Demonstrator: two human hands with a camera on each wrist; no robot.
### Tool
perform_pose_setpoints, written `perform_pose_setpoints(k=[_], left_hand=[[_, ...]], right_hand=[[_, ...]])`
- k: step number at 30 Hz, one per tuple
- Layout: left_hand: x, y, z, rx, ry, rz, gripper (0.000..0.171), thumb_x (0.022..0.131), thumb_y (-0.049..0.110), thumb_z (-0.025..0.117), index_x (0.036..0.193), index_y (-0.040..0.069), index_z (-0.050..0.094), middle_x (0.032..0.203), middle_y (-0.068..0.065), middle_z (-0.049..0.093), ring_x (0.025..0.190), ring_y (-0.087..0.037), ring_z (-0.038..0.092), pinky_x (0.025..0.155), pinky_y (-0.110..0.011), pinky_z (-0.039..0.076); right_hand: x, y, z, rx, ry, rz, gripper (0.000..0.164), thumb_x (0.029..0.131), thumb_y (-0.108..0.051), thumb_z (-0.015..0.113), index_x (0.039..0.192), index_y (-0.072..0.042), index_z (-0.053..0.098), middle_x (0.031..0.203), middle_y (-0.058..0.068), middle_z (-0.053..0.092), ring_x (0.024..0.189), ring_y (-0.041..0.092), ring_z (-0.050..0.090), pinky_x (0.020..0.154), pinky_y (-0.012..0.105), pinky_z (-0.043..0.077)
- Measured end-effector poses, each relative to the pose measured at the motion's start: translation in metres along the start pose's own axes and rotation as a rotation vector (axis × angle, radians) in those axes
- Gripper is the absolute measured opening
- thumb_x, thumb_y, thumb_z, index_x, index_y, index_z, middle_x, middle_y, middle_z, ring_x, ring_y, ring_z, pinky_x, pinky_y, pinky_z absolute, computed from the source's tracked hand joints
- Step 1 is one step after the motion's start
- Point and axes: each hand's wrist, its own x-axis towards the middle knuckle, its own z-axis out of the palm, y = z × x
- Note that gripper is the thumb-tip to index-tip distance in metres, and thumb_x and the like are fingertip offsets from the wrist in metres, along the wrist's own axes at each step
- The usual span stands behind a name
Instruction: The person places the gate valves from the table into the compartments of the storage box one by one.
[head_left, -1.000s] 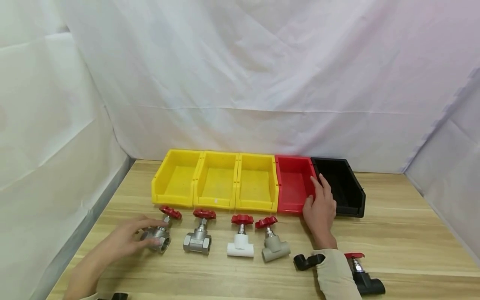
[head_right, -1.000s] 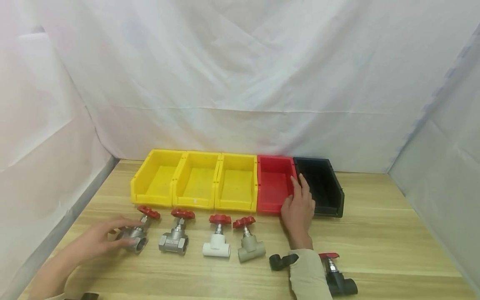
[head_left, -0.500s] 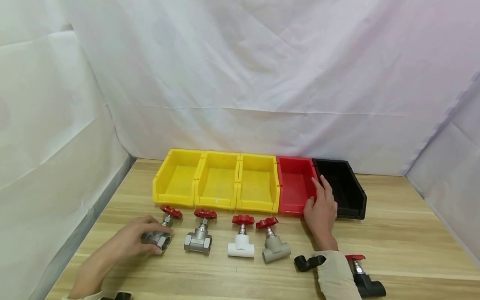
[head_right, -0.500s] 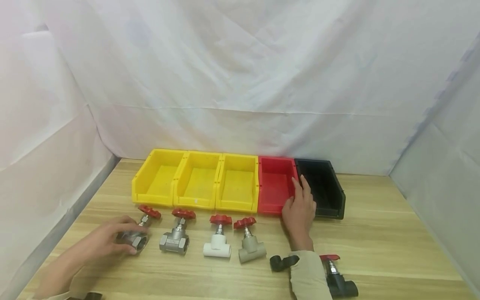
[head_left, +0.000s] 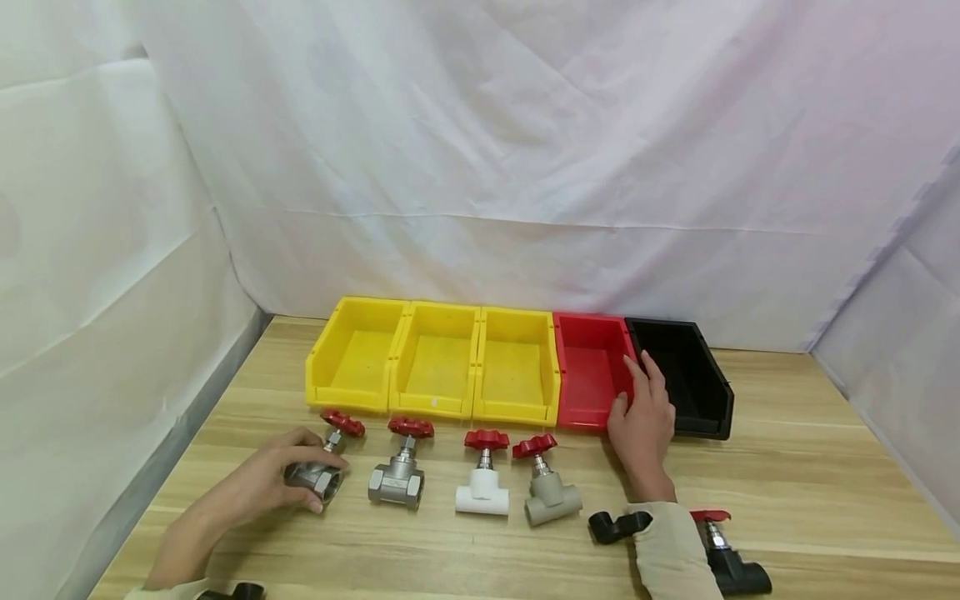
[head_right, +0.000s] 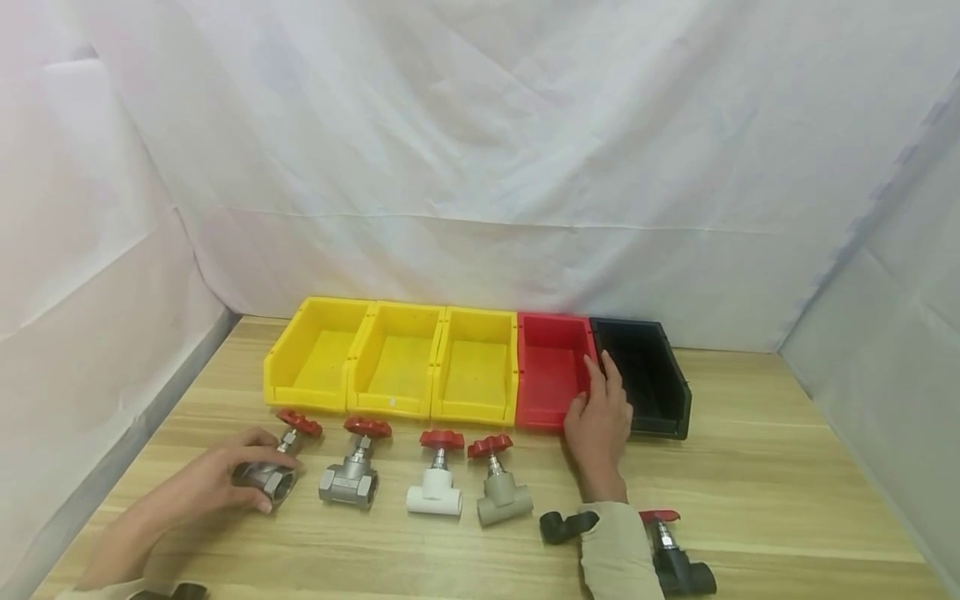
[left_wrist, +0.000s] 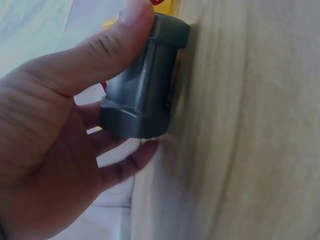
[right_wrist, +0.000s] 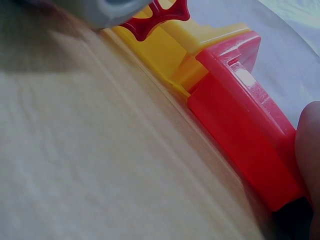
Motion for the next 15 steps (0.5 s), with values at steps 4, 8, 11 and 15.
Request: perform_pose_setpoints(k=[4,8,11,15], left_hand=[[-0.001,-0.004,0.002,-0.065,-0.014,-0.028,0.047,0.068,0.040,0.080,0.112,0.029,0.071,0.112,0.000,0.053,0.094,-0.017,0.051,0.075,-0.025,0.047],[-0.002,-0.008,0.005,-0.078,-0.008,-0.009,0.046,0.069,0.038,0.081,0.113,0.029,0.071,0.113,0.000,0.053,0.096,-0.016,0.050,0.077,-0.025,0.048],[-0.002,-0.011,0.007,-0.081,-0.008,0.000,0.046,0.069,0.038,0.080,0.113,0.030,0.071,0.115,0.000,0.054,0.098,-0.015,0.050,0.079,-0.025,0.048],[-0.002,-0.014,0.006,-0.096,-0.024,-0.036,0.047,0.069,0.042,0.080,0.115,0.032,0.070,0.120,-0.001,0.052,0.102,-0.017,0.050,0.081,-0.025,0.047]], right_hand=[[0.000,0.000,0.000,-0.003,0.000,0.001,0.055,0.086,0.003,0.058,0.139,-0.010,0.048,0.152,0.007,0.031,0.129,0.034,0.037,0.084,0.051,0.039],[0.000,0.000,0.000,-0.003,-0.006,0.005,0.055,0.087,0.002,0.058,0.139,-0.011,0.048,0.152,0.007,0.031,0.130,0.034,0.036,0.085,0.052,0.039],[0.000,0.000,0.000,-0.002,-0.004,0.006,0.054,0.087,0.002,0.058,0.139,-0.011,0.048,0.152,0.007,0.031,0.130,0.033,0.036,0.085,0.052,0.039],[0.000,0.000,0.000,-0.001,0.000,0.005,0.054,0.087,0.002,0.058,0.139,-0.011,0.048,0.152,0.007,0.031,0.130,0.033,0.036,0.084,0.052,0.039]])
